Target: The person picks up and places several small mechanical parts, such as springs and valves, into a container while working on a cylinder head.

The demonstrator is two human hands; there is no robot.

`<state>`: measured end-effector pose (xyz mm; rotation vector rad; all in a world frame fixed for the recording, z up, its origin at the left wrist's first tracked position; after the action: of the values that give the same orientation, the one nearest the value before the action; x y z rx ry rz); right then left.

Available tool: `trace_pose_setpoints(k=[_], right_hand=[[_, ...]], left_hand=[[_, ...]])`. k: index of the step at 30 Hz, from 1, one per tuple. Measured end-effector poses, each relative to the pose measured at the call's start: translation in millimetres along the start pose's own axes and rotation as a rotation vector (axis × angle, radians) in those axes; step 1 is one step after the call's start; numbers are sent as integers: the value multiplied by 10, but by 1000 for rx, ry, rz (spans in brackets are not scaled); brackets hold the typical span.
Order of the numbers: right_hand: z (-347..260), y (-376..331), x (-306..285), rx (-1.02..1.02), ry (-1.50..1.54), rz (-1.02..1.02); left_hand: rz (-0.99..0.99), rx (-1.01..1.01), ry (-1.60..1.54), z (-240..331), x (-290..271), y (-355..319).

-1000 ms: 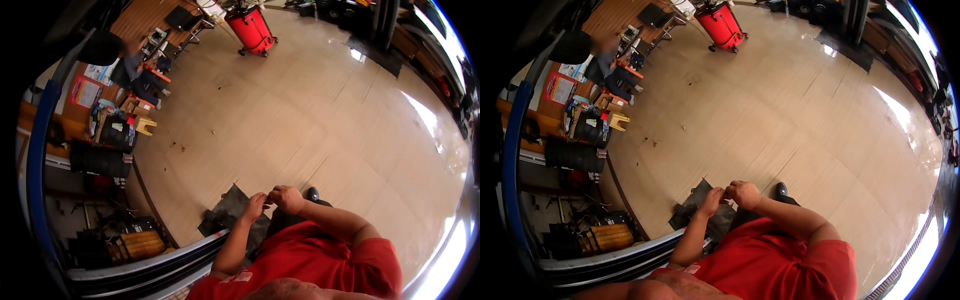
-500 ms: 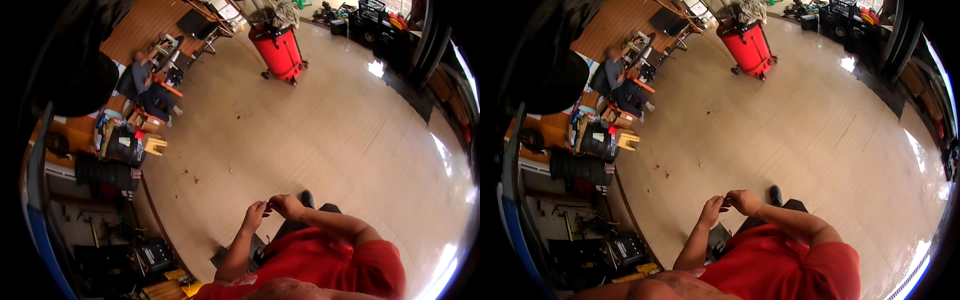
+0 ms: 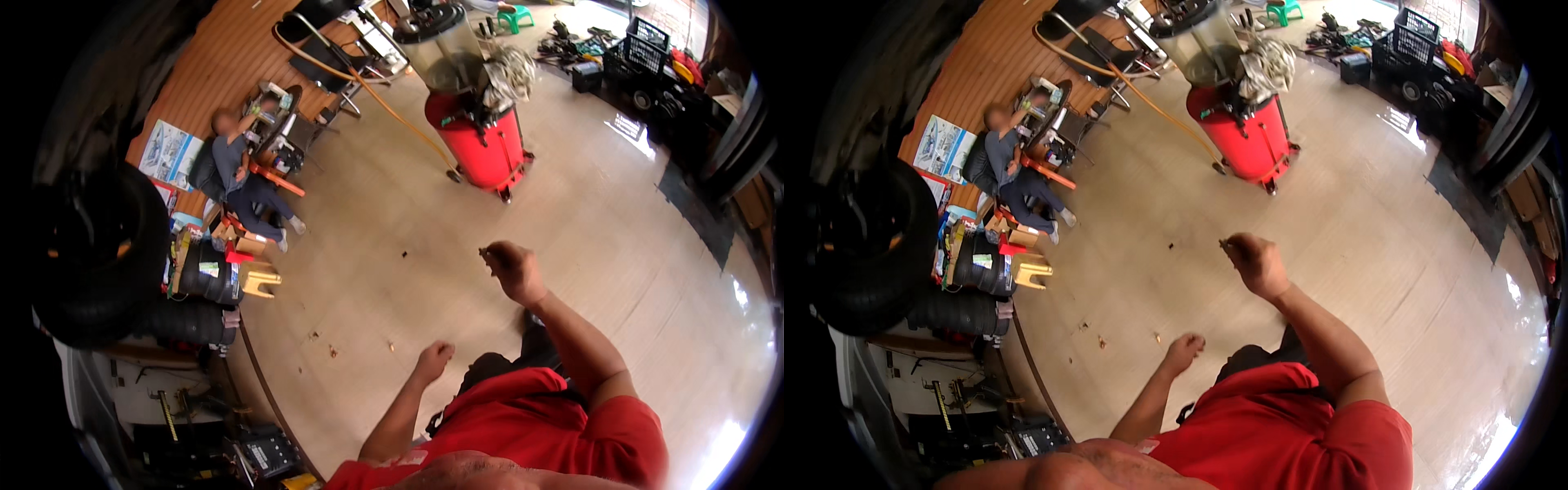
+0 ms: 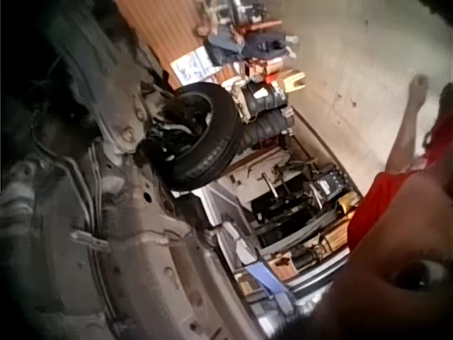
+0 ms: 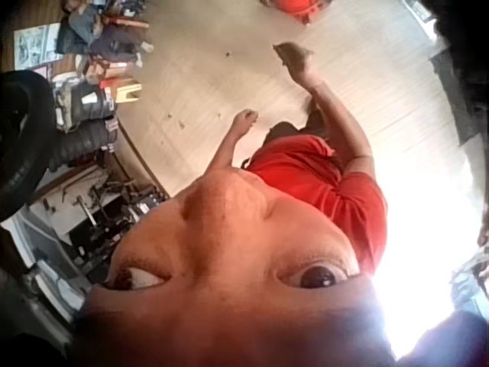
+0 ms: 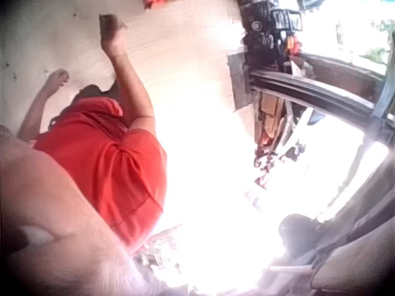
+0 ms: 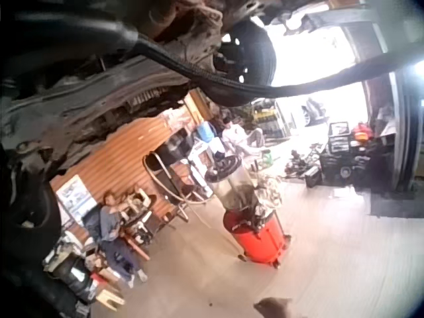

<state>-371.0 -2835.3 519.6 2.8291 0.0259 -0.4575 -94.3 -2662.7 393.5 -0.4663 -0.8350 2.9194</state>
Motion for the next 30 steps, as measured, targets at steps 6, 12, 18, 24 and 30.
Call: trace_pose_setpoints(k=[6,12,18,24,30], right_hand=[[-778,2522,63,-108,398,83],[-2288,5072,-159,-480,501,347],[-3012,7386,-323,-515,806,409],[-3085,9307,-368,-580,1061,153],[-3188,10620,-1101,-1560,498,-77]], left_hand=[[97,-250,-9,-209,-693,417],[104,-421,-59,-289,-1638,1284],[292,-387,-117,613,-2653,2096],[464,-253,-120,1127,-3519,2711],[351,-192,-213,1591,-3341,3388]])
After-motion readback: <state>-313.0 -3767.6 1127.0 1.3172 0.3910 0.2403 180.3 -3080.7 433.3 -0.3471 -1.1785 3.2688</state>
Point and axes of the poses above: each hand's wrist, its own y-axis towards the middle knuckle, its own x-axis out of the palm, z = x × y, the point moved 1 cm from there along y, towards the middle knuckle, and after that the axes turned 9 degrees about -y, right-handed, at the moved point
